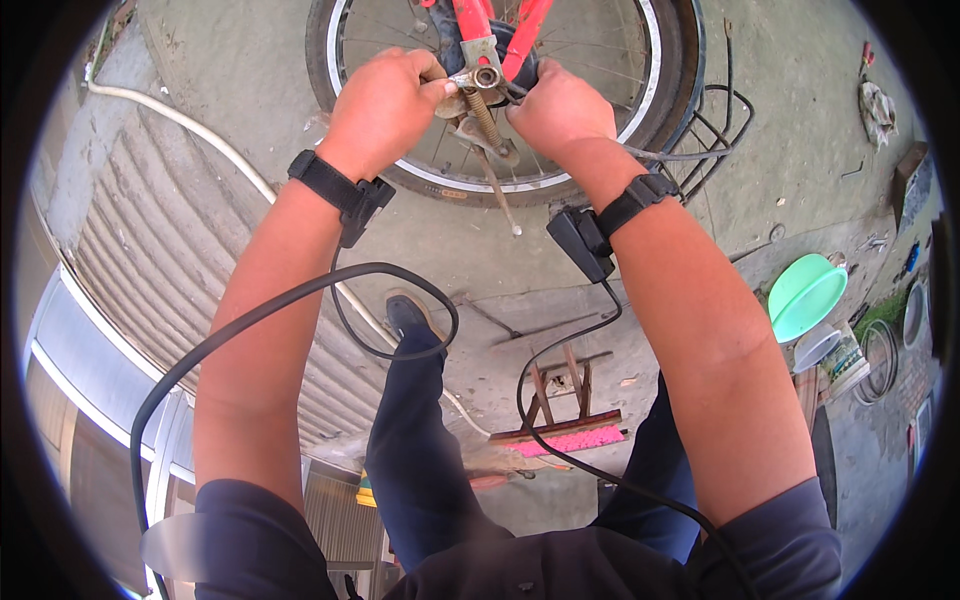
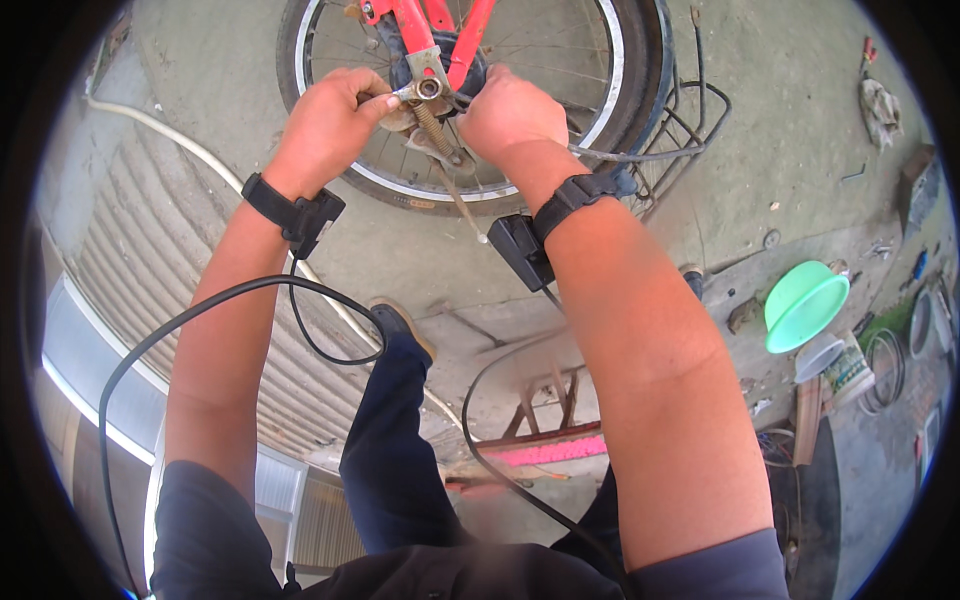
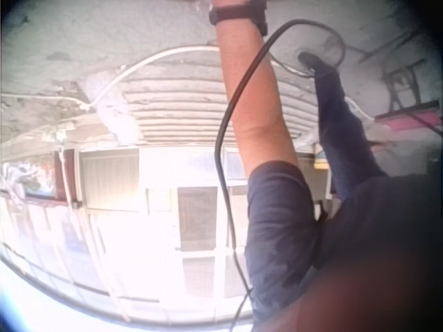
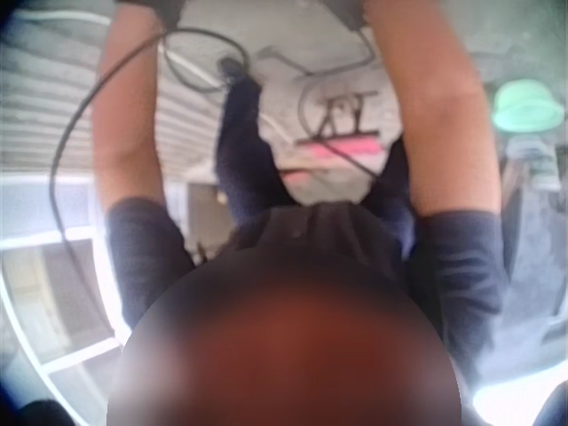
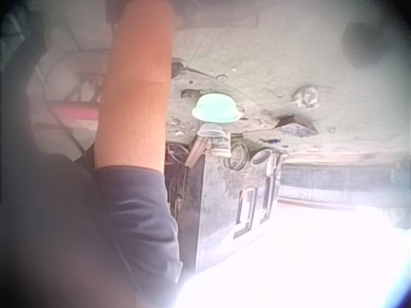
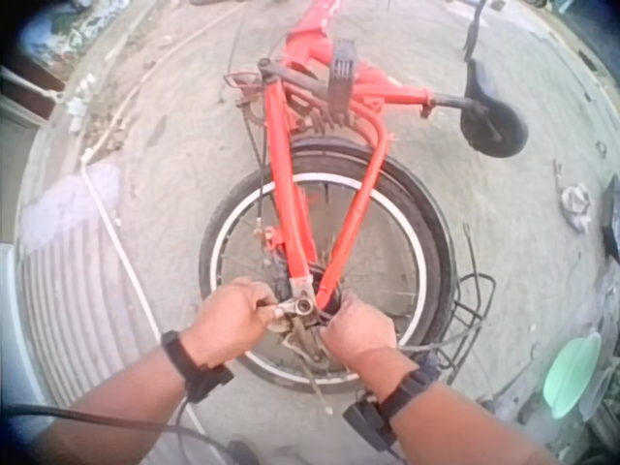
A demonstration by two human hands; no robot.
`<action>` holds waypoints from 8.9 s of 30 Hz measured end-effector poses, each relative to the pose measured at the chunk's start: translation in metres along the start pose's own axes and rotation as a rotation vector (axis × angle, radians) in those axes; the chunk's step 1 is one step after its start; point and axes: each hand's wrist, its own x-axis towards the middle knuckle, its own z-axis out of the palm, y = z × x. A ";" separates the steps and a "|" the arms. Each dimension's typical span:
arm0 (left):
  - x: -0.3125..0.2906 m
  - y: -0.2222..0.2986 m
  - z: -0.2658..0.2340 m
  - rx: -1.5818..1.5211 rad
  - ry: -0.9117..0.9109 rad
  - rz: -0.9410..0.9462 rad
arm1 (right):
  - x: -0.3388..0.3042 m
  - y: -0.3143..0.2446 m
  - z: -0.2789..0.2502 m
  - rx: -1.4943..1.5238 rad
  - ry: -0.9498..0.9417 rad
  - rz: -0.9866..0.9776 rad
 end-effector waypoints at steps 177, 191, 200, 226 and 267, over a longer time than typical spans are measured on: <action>-0.644 0.096 -0.177 -0.856 -0.015 -0.466 | -0.649 0.100 -0.111 0.781 0.104 -0.003; -0.586 0.199 -0.216 -0.835 0.099 -0.649 | -0.633 0.258 -0.106 1.157 0.060 0.274; -0.559 0.197 -0.247 -0.855 0.074 -0.696 | -0.562 0.223 -0.195 0.957 0.224 0.232; -0.370 0.089 -0.447 -0.617 -0.140 -0.502 | -0.555 -0.004 -0.090 1.310 0.333 0.349; 0.127 0.115 -0.783 0.050 -0.364 -0.233 | -0.259 -0.333 -0.171 2.955 0.885 0.757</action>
